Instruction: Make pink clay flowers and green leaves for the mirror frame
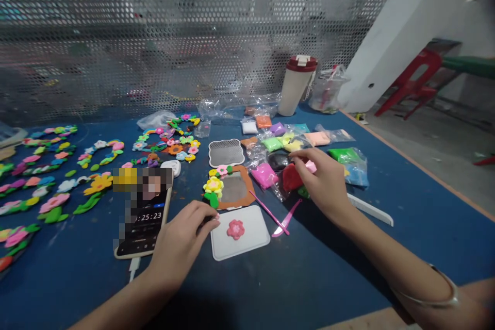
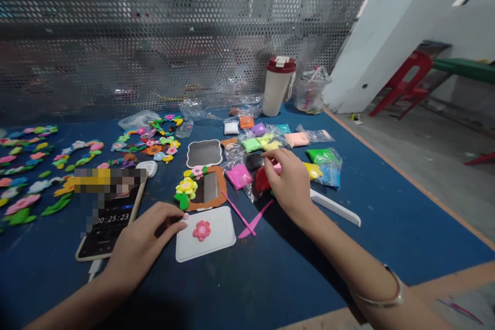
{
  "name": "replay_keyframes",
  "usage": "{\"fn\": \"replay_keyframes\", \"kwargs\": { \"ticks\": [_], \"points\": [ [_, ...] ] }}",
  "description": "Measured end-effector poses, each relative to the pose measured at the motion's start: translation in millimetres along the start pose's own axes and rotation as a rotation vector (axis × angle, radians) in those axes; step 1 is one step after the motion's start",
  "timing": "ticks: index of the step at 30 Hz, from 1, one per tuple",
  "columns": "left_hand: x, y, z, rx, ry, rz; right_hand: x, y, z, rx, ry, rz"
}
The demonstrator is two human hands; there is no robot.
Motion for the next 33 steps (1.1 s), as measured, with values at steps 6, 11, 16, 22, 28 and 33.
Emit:
{"fn": "replay_keyframes", "kwargs": {
  "ticks": [6,11,16,22,28,33],
  "points": [
    [-0.7,-2,1,0.088,-0.014,-0.001,1,8,-17,-0.038,-0.070,-0.049],
    [0.6,-2,0,0.129,-0.034,-0.031,-4,20,-43,-0.088,-0.147,-0.094],
    [-2.7,-1,7,0.035,0.009,-0.089,-16,21,-57,-0.106,-0.170,-0.072],
    [-4.9,2,11,-0.325,0.333,-0.237,-22,16,-57,-0.102,-0.161,-0.030],
    [-3.4,10,6,-0.495,0.380,-0.283,-24,16,-53,-0.080,-0.137,-0.001],
    [0.6,5,6,-0.462,0.376,-0.288,-21,16,-59,-0.096,-0.134,-0.002]
  ]
}}
Point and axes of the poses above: each hand's wrist, its own y-axis towards the middle knuckle, its own x-axis out of the back of the hand, z = x × y, the point moved 1 cm from there along y, towards the middle knuckle, and after that the axes turned 11 degrees about x, right-handed, at the moved point
